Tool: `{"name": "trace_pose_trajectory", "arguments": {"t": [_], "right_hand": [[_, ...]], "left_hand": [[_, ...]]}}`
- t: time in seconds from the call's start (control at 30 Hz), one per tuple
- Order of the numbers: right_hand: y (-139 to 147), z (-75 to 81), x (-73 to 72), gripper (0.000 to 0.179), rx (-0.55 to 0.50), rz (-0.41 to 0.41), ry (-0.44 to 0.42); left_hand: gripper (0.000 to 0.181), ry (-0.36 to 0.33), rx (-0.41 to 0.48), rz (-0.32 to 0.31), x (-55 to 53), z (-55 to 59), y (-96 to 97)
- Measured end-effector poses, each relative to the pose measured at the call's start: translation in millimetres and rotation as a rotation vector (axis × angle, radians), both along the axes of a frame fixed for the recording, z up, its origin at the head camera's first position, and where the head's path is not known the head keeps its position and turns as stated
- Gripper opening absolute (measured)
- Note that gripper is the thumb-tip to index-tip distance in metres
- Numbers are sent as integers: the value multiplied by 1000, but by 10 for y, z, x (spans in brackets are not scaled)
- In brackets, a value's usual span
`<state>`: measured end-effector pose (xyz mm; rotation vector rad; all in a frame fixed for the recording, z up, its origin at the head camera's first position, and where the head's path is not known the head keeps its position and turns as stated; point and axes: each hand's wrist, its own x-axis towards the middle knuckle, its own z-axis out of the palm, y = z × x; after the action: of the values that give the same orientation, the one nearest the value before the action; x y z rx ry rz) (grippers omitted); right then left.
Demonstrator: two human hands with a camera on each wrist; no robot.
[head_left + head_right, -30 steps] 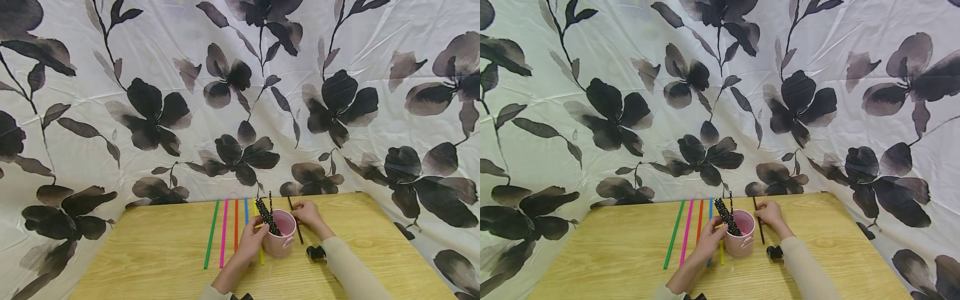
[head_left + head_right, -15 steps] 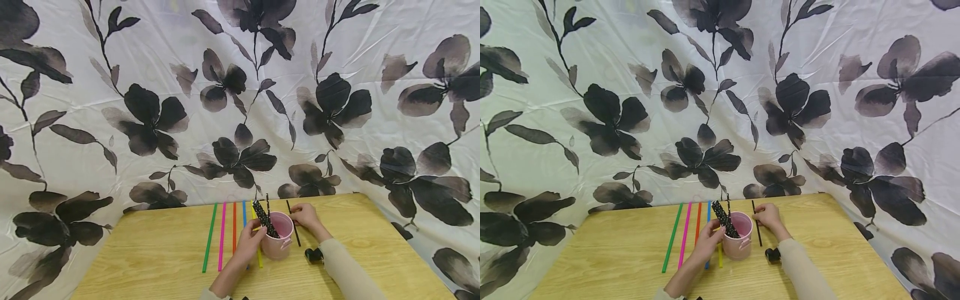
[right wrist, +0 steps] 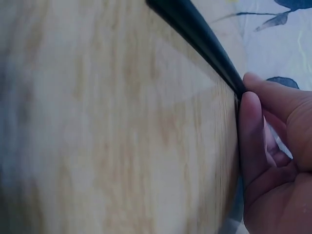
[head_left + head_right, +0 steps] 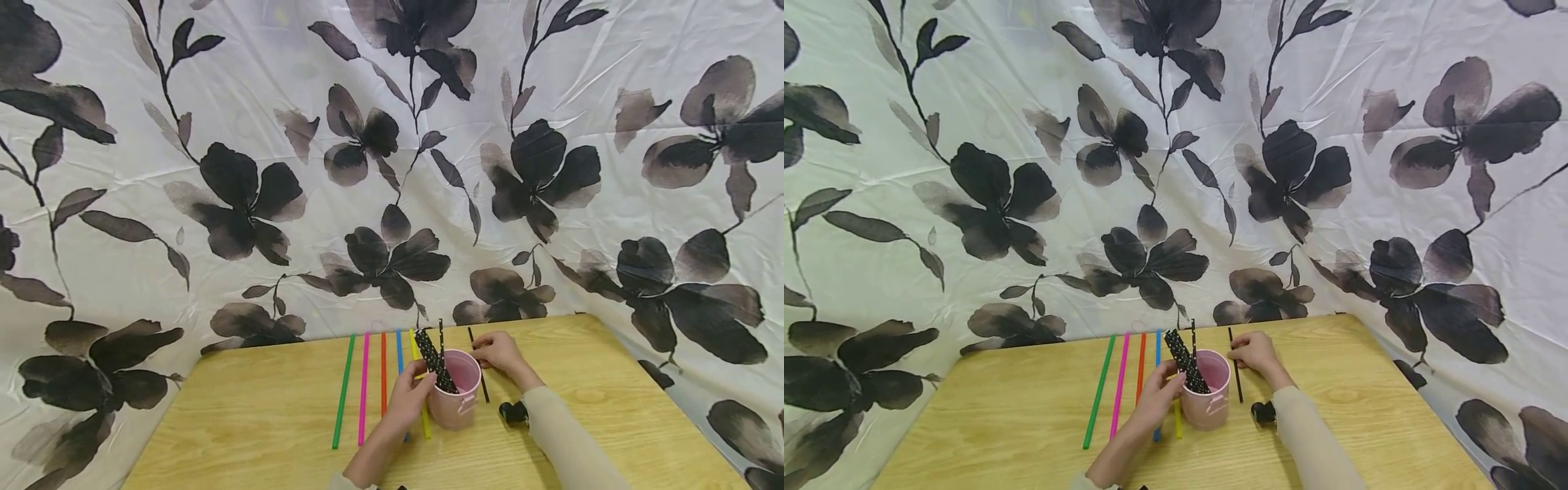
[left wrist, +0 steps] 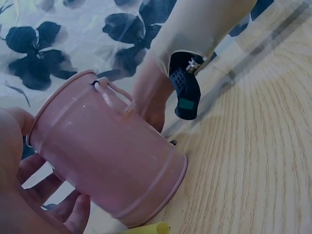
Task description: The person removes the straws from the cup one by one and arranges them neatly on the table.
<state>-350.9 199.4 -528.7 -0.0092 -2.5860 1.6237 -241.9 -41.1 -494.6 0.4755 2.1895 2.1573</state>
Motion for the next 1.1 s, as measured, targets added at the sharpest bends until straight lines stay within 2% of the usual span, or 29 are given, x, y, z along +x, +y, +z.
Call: {"name": "trace_pose_trajectory", "arguments": {"t": [0.1,0.13,0.23,0.7,0.93,1.1], "right_hand": [[-8,9,-17,23,4,24,8],[-7,8,-21,24,5,31,11],[-10,10,-36,25,-6,45,10],[-17,-23,-47,26,26,26,22],[-25,-53,-41,26,7,23,1],[-42,-55,-52,33,-31,8,9]], "left_hand": [[42,-5,-4,12,-1,-14,-8],[43,-6,-2,17,-22,-59,-6],[43,8,2,27,2,-48,-1],[44,17,12,3,28,-67,12],[45,1,-10,16,38,-68,-3],[45,6,-9,15,32,-53,-20]]}}
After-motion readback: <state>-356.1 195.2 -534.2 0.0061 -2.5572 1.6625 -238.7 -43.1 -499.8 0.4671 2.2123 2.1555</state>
